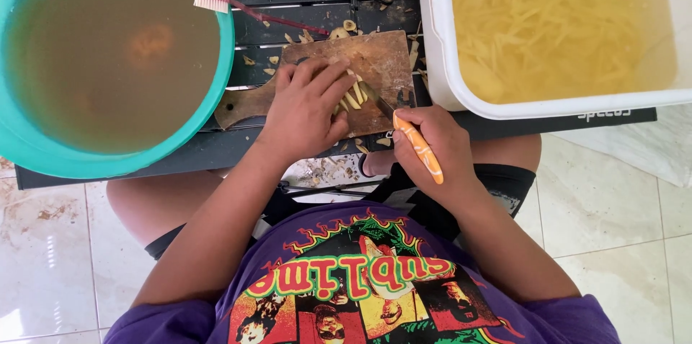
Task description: Slicing a peeled potato into thin strips on a wooden cutting board using a small knife.
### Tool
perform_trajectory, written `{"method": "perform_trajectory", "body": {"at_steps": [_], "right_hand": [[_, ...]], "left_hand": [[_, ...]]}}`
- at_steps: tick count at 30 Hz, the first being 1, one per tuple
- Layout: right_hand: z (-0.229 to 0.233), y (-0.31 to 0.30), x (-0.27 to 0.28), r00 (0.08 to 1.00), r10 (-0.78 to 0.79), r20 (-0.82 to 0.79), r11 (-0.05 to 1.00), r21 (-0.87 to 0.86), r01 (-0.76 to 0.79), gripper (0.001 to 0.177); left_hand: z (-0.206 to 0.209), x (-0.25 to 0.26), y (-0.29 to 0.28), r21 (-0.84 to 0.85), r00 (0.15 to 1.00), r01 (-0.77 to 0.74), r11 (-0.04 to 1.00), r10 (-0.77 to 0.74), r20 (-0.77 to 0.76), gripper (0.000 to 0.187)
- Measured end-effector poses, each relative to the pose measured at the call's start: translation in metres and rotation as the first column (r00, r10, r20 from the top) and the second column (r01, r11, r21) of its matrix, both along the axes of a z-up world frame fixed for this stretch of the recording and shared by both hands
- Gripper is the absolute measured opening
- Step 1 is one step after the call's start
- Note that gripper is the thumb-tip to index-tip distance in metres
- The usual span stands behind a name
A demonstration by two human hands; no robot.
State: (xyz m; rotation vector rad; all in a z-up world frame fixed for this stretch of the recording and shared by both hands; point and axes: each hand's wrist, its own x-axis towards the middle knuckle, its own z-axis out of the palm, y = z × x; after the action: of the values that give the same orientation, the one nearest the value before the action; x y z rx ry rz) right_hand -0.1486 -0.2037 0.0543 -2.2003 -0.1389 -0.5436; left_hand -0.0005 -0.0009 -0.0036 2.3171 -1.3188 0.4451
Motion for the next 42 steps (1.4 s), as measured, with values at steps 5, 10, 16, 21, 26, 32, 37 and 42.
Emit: {"method": "perform_trajectory", "body": {"at_steps": [5,10,16,21,26,32,37,42], "right_hand": [[-0.005,-0.006,-0.004,1.000,-0.018,0.002,0.999,0.027,0.018,0.025],[-0.010,-0.014,-0.008,0.994,-0.084,-0.065,0.979,0.182,0.095,0.025],[-0.048,-0.029,-0.010,0.981,-0.063,-0.181,0.872,0.469,0.143,0.025],[-0.069,-0.038,-0.008,0.974,-0.028,-0.225,0.778,0.606,0.163,0.025],[-0.063,-0.030,-0.004,0.968,-0.022,-0.250,0.740,0.647,0.184,0.022],[-0.071,-0.029,-0.002,0.960,-0.017,-0.278,0.655,0.722,0.221,0.024],[-0.080,-0.029,-0.001,0.952,-0.005,-0.307,0.595,0.764,0.249,0.027],[-0.081,-0.029,-0.002,0.947,0.014,-0.322,0.531,0.805,0.266,0.025]], "left_hand": [[-0.006,0.001,-0.001,-0.014,0.999,0.010,1.000,-0.009,0.039,0.049],[-0.004,0.002,0.000,-0.045,0.999,0.047,0.998,-0.047,0.011,0.035],[-0.015,0.000,0.009,-0.135,0.997,-0.061,0.989,0.054,-0.055,0.048],[-0.005,-0.014,0.021,-0.148,0.983,-0.149,0.978,0.130,-0.129,0.035],[-0.015,-0.008,0.017,-0.193,0.974,-0.158,0.968,0.120,-0.192,0.023],[-0.013,-0.006,0.013,-0.193,0.974,-0.138,0.971,0.097,-0.204,0.017],[-0.014,-0.009,0.009,-0.218,0.977,-0.125,0.968,0.082,-0.197,0.016],[-0.012,-0.013,0.005,-0.231,0.973,-0.134,0.964,0.084,-0.213,0.017]]}}
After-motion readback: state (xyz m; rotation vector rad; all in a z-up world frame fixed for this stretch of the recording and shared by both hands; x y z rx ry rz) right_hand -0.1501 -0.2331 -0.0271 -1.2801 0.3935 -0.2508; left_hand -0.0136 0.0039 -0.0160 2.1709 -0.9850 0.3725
